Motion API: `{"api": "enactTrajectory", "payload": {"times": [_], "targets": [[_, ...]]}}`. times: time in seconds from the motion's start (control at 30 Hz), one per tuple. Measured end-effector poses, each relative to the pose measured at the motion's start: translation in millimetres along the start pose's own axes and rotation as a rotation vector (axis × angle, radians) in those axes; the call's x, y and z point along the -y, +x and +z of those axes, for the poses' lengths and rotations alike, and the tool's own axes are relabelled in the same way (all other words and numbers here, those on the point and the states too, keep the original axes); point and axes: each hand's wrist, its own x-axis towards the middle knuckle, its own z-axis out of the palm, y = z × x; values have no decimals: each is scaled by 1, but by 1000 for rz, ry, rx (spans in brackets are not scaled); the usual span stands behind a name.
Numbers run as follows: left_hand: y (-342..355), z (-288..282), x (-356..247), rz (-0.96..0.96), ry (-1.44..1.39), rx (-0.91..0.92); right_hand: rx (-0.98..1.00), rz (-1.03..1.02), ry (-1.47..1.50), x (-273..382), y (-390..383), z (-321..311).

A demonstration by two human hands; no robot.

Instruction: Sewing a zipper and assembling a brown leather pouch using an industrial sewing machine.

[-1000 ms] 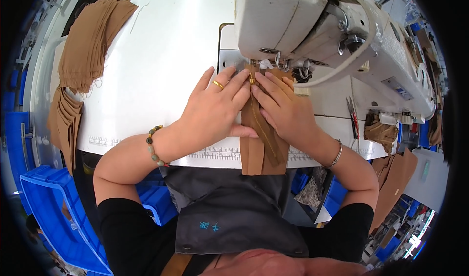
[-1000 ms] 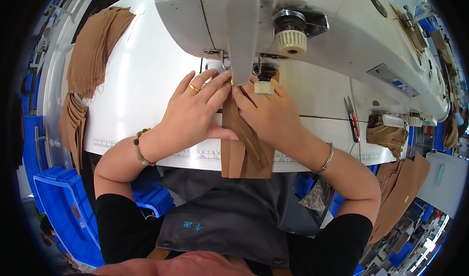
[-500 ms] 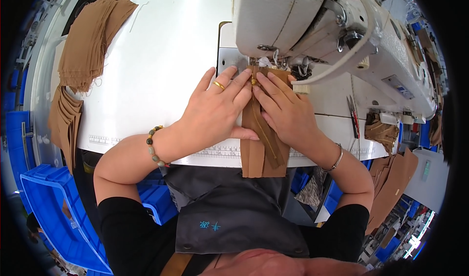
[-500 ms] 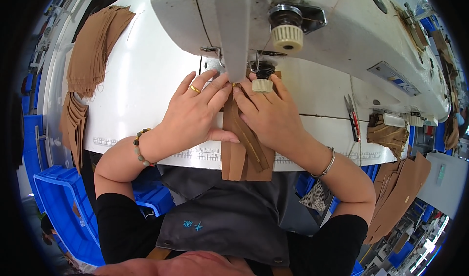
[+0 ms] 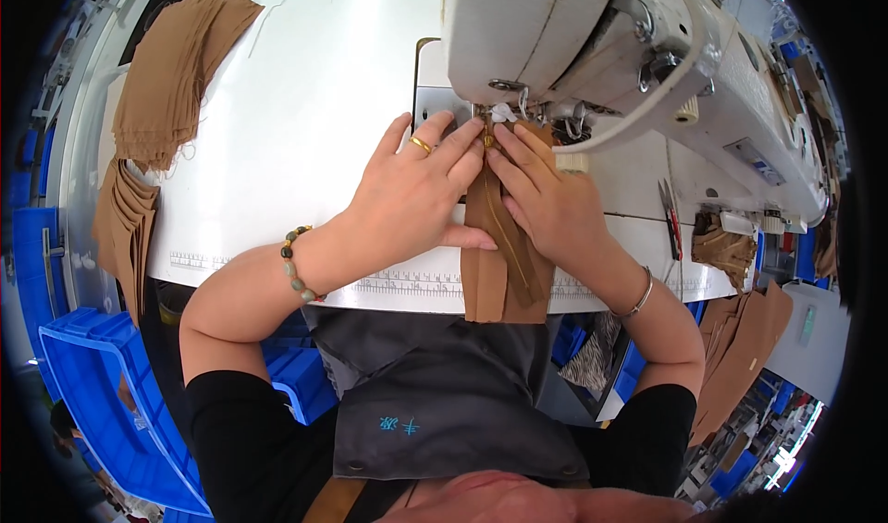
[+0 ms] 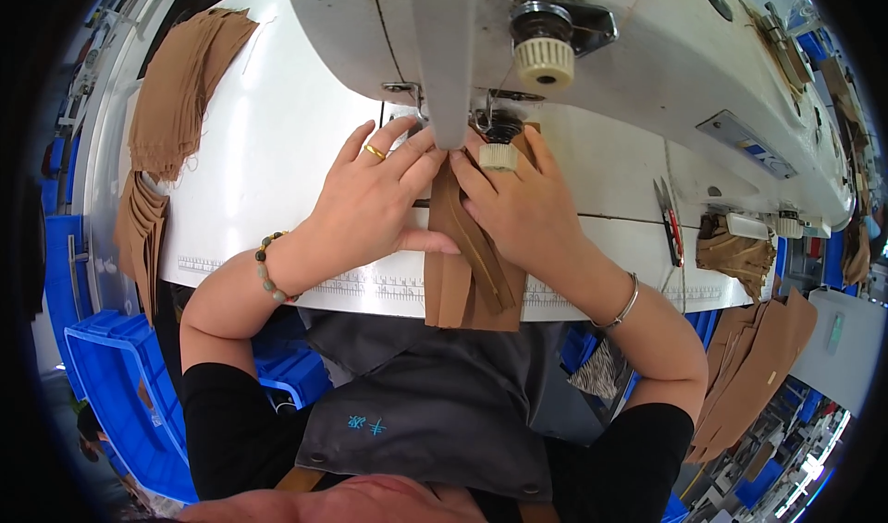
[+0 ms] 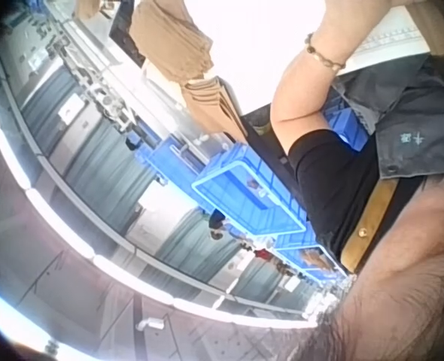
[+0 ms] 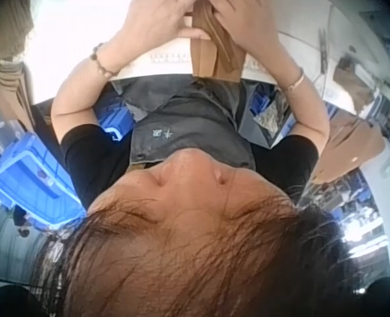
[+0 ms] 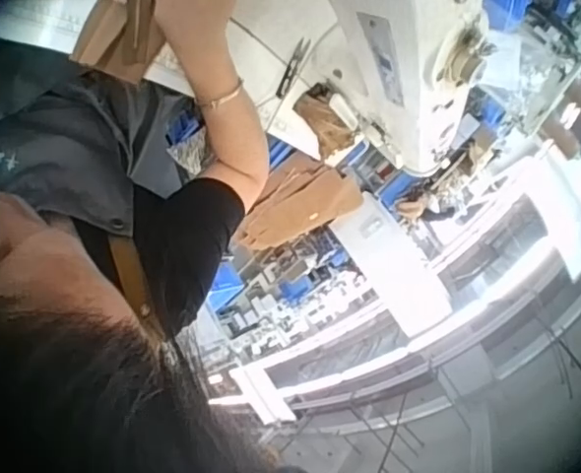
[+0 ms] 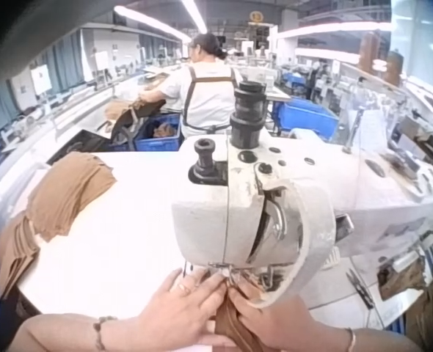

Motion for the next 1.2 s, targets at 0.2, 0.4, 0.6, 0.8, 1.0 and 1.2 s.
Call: {"api": "enactTrajectory", "payload": {"times": [0.2, 0.4, 0.6, 0.8, 1.0, 1.2], "targets": [[0, -1, 0, -14, -3, -7, -88, -23, 7, 0, 4, 1], [-10, -13, -16, -13, -39, 46, -33, -10, -48, 15, -5, -16], [-42, -13, -48, 51, -195, 107, -59, -54, 135, 41, -38, -27], [-57, -4, -58, 101, -219, -125, -145, -141, 267, 63, -64, -18], [-61, -13, -63, 75, -221, -36, -236, -146, 321, 67, -69, -14], [-58, -9, -64, 112, -148, -121, -236, -40, 361, 69, -63, -18]]}}
